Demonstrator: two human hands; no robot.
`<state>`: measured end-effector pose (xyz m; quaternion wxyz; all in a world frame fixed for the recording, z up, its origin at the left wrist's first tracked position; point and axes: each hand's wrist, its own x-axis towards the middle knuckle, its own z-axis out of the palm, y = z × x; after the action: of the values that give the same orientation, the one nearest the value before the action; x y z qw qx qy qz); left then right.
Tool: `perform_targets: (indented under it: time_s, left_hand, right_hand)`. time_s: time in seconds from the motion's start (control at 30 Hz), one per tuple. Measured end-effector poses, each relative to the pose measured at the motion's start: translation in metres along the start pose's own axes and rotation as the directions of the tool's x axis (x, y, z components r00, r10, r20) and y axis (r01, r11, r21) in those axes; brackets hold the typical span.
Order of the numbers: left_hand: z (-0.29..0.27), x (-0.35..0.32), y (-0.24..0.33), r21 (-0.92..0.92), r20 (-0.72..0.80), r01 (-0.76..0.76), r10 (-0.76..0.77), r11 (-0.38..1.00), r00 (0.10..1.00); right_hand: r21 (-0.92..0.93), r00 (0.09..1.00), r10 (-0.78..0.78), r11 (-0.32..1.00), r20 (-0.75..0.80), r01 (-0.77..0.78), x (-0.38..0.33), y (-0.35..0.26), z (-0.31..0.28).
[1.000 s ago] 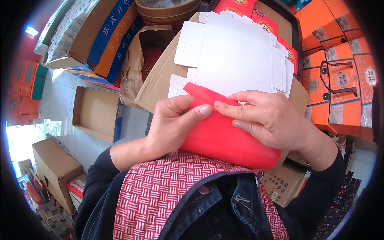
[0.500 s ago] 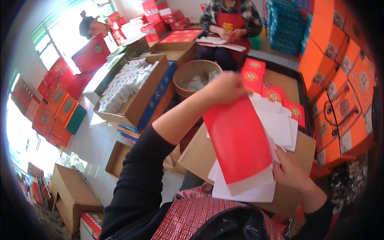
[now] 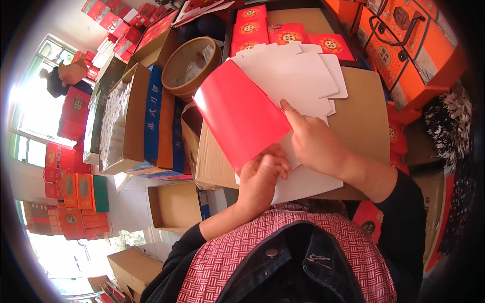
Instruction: The person folds red paper sheets into small pouches by hand, repeatedly folding edges and tucking flaps to form a sealed pocket. Completed pouches are stacked on the table. The person also briefly reaches into a cardboard box to retrieve a small wrapped item.
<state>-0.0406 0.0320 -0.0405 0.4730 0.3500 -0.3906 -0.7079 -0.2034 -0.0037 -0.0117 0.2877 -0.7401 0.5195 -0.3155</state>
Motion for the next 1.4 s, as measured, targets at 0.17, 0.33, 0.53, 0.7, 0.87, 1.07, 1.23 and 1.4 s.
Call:
perform_targets:
  time_s: [0.17, 0.33, 0.53, 0.7, 0.87, 1.07, 1.23, 1.4]
  left_hand:
    - [0.010, 0.015, -0.009, -0.362, -0.267, -0.284, 0.193, 0.888, 0.944]
    - [0.003, 0.021, -0.010, -0.270, -0.220, -0.216, 0.158, 0.939, 0.963]
    - [0.007, 0.020, -0.006, -0.312, -0.145, -0.174, 0.135, 0.934, 0.980]
    - [0.003, 0.019, -0.008, -0.424, -0.158, -0.138, 0.076, 0.895, 0.984]
    - [-0.004, 0.018, -0.012, -0.470, -0.117, -0.113, 0.065, 0.876, 0.991]
    - [-0.003, 0.019, -0.013, -0.440, -0.089, -0.091, 0.057, 0.894, 0.994]
    - [-0.003, 0.018, -0.015, -0.406, -0.114, -0.075, 0.031, 0.911, 0.993]
    - [-0.001, 0.020, -0.015, -0.406, -0.135, -0.119, 0.070, 0.906, 0.988]
  right_hand:
    - [0.052, 0.995, -0.094, 0.994, -0.045, 0.096, -0.001, -0.003, 0.004]
    - [0.519, 0.998, 0.012, 0.855, -0.067, 0.024, 0.020, 0.003, -0.001]
    - [0.427, 0.994, 0.096, 0.902, -0.053, -0.065, 0.031, 0.010, 0.014]
    - [0.398, 0.980, 0.064, 0.917, -0.188, 0.016, 0.032, 0.013, 0.021]
    - [0.344, 0.977, 0.095, 0.939, -0.194, -0.023, 0.032, 0.010, 0.024]
    - [0.353, 0.974, 0.147, 0.932, -0.171, -0.079, 0.029, 0.003, 0.028]
    - [0.310, 0.979, 0.139, 0.947, -0.148, -0.088, 0.027, 0.002, 0.031]
    - [0.515, 0.994, 0.008, 0.856, -0.113, 0.052, 0.024, 0.009, 0.029]
